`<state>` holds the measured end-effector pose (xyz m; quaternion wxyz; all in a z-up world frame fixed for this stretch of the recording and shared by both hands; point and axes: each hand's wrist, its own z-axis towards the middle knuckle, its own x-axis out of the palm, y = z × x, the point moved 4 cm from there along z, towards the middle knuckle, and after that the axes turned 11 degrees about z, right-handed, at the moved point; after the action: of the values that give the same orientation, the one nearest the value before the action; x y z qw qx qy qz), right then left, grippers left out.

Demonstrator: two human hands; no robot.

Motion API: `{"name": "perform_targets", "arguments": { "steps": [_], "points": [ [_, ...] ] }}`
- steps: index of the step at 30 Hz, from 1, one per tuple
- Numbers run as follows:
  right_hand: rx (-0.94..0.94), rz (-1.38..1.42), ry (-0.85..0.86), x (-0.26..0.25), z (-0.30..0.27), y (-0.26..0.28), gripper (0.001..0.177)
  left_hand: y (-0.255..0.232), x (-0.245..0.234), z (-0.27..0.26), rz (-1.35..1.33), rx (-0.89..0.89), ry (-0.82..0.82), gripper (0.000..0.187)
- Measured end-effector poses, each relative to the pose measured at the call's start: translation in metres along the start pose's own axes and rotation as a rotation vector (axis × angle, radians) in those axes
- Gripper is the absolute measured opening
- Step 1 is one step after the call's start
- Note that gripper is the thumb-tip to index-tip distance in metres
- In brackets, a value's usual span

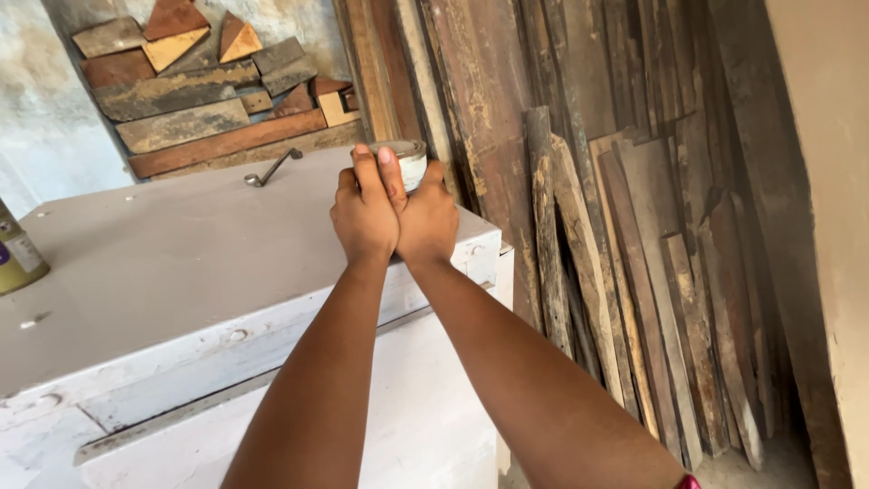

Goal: Handling and inspecting various tools including a screwdriver and a wrench in a workshop environment.

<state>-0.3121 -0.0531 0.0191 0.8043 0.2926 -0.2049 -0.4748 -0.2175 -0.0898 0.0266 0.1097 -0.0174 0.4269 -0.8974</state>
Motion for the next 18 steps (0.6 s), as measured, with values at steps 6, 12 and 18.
{"name": "perform_targets", "arguments": {
  "steps": [6,12,18],
  "points": [
    [-0.053,0.018,-0.022,0.003,0.0,-0.008,0.081,-0.007,-0.004,-0.005,0.007,-0.047,0.041,0.071],
    [-0.021,0.194,0.062,-0.011,-0.005,0.006,0.074,-0.003,-0.001,-0.002,-0.017,0.022,0.015,0.071],
    [0.016,0.315,0.214,-0.025,-0.005,0.017,0.083,-0.003,-0.005,-0.007,0.051,-0.056,0.054,0.071]
  ]
}}
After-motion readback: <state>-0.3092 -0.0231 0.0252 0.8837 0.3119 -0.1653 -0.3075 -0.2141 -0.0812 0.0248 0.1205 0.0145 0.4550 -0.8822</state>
